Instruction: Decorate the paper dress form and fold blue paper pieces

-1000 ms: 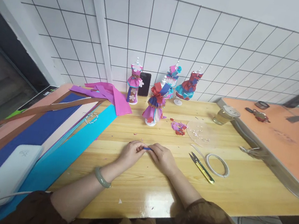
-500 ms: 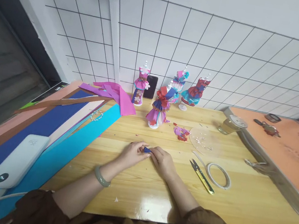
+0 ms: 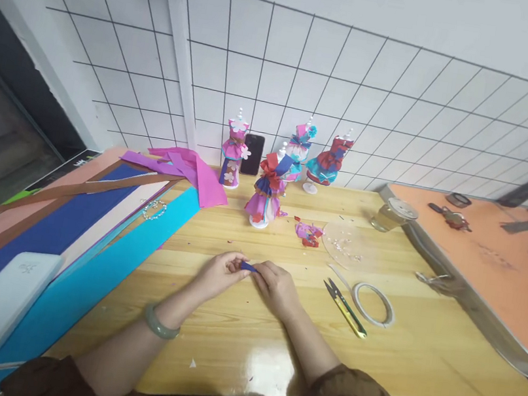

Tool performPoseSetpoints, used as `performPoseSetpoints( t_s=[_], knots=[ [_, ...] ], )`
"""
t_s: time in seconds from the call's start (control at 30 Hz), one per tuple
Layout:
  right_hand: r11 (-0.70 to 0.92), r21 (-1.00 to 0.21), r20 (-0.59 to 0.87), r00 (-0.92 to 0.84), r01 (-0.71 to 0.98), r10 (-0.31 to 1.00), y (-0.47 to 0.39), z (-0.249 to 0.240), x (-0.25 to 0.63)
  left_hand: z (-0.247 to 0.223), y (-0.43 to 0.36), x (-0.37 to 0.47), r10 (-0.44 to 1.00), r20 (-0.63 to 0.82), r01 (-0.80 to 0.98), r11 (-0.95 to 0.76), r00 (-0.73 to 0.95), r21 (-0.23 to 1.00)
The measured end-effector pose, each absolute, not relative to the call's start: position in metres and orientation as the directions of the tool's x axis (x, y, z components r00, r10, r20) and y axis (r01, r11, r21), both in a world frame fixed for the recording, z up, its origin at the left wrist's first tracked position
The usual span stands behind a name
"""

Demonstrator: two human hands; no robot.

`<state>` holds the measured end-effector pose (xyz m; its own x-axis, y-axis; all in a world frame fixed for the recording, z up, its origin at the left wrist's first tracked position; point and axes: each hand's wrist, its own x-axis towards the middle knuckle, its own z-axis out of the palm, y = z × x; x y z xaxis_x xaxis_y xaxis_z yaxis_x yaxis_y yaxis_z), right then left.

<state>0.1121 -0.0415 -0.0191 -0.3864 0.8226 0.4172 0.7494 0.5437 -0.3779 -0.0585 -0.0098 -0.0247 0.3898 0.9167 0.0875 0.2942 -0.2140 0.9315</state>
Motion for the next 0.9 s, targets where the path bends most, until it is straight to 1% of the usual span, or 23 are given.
performPoseSetpoints(
  t_s=[0.13,0.47,0.73,0.9],
  knots=[
    [0.551,-0.376,0.409,-0.400,0.745,0.820,-0.0409,-0.0205,0.1137,-0.0263,-0.0074,-0.0603,0.885,0.141,0.267,-0.281,0.444,0.922],
    [0.543,-0.390,0.408,-0.390,0.744,0.826,-0.0405,-0.0191,0.1118,-0.0219,-0.0068,-0.0632,0.869,0.140,0.390,-0.350,0.474,0.852],
    [0.485,-0.452,0.374,-0.335,0.749,0.865,-0.0413,-0.0169,0.1100,-0.0212,-0.0059,-0.0629,0.873,0.149,0.392,-0.354,0.465,0.849],
    [0.495,-0.496,0.373,-0.340,0.713,0.864,-0.0412,-0.0151,0.1112,-0.0232,-0.0063,-0.0622,0.881,0.138,0.403,-0.340,0.453,0.850]
  ],
)
